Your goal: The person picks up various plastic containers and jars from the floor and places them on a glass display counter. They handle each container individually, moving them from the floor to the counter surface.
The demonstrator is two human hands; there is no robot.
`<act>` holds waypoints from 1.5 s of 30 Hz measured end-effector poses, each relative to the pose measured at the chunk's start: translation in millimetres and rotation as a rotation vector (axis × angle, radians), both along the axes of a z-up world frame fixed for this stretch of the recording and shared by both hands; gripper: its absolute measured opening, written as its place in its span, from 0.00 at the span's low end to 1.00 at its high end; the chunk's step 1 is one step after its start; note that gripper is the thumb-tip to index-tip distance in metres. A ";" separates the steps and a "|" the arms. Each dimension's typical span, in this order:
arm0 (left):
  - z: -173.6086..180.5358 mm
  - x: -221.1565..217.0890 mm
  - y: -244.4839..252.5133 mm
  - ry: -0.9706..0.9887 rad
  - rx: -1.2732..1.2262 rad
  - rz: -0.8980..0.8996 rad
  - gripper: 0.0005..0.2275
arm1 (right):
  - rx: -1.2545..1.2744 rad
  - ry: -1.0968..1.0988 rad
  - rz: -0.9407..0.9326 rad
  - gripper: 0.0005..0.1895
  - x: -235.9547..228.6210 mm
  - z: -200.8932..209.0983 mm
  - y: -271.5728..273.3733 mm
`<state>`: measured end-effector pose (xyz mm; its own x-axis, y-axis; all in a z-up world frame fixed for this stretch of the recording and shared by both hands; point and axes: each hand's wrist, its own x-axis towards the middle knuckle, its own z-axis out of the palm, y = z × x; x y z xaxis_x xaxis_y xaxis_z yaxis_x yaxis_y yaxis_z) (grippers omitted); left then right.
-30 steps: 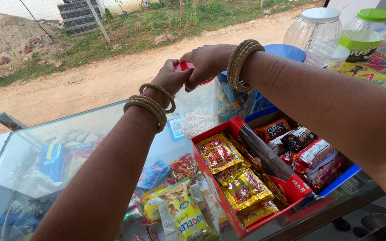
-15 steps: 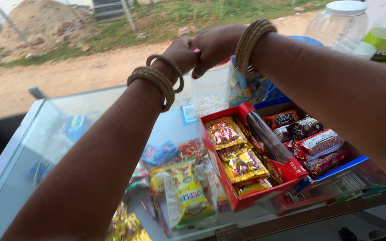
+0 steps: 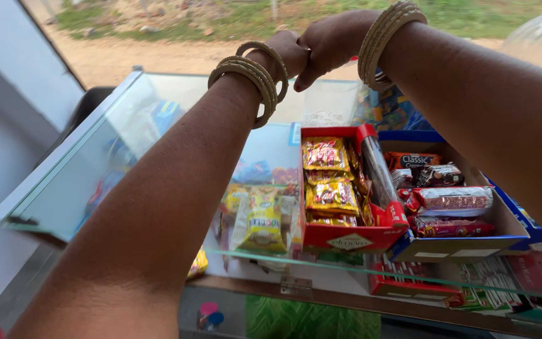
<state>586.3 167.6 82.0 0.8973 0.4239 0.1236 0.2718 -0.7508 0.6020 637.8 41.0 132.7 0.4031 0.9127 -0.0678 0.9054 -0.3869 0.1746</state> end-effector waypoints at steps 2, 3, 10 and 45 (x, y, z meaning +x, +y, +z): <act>-3.5 -17.7 6.3 -0.020 0.032 0.056 0.15 | -0.004 0.023 0.014 0.37 -12.4 -1.0 8.4; -5.7 -28.2 9.7 -0.017 0.036 0.076 0.15 | -0.007 0.036 0.021 0.38 -19.8 -2.0 13.7; -1.1 -115.6 36.2 0.078 0.104 0.279 0.14 | -0.014 -0.064 0.225 0.39 -72.8 -13.9 63.4; -90.7 -702.9 -182.6 0.197 -0.176 1.189 0.14 | -0.221 0.060 1.250 0.33 -633.5 -117.4 -23.1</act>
<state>-116.6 -15.0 -8.7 -0.0647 0.9916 -0.1123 0.8327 0.1157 0.5415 4.3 17.8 15.3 -0.7302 0.6340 -0.2546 0.6394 0.7655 0.0724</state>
